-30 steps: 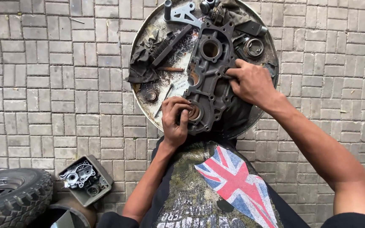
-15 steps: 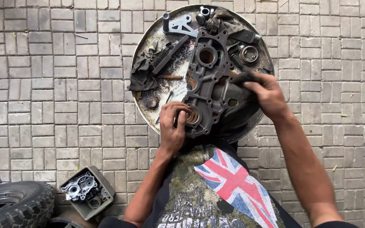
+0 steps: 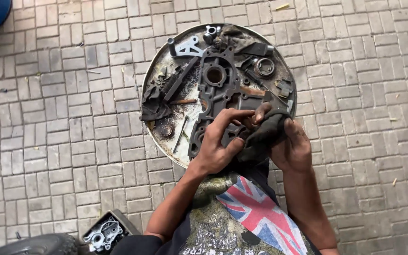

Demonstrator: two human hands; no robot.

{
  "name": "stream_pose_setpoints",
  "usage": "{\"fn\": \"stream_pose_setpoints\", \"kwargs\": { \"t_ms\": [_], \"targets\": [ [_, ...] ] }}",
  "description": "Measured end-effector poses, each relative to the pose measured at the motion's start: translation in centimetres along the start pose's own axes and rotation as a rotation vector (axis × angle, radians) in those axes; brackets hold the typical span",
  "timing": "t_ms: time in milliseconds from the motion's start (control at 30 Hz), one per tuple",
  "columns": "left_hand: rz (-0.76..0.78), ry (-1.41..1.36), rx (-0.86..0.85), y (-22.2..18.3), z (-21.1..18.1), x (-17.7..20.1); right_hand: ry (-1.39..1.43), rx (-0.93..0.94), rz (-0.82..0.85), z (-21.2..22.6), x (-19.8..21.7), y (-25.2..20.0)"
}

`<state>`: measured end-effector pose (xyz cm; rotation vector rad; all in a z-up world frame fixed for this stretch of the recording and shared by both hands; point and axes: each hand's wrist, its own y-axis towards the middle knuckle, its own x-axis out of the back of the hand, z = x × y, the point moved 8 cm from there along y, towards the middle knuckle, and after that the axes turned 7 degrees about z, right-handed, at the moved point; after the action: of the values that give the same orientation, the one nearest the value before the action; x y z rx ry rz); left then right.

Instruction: Wiping down a metal engine component with a cloth to clean it

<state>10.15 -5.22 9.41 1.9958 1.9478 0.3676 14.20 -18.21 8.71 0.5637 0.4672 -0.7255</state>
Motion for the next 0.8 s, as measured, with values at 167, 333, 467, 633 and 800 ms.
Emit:
{"fn": "stream_pose_setpoints", "kwargs": {
  "t_ms": [167,333,467,633,800],
  "targets": [
    [0.085,0.069,0.014,-0.2,-1.1,-0.9,-0.154,0.023,-0.064,0.4,0.7,-0.4],
    [0.057,0.080,-0.018,-0.2,-2.6,0.1,-0.040,-0.009,-0.268,-0.3,2.5,-1.8],
    [0.065,-0.242,0.114,-0.6,-1.2,0.7,-0.237,-0.088,-0.369,-0.8,4.2,-4.0],
    [0.008,-0.381,0.098,-1.3,1.0,-0.2,-0.482,-0.222,-0.548,-1.7,8.6,-9.5],
    [-0.167,0.163,-0.088,-3.1,3.3,-2.7,-0.077,0.062,-0.493,0.0,10.9,-10.4]
  ]
}}
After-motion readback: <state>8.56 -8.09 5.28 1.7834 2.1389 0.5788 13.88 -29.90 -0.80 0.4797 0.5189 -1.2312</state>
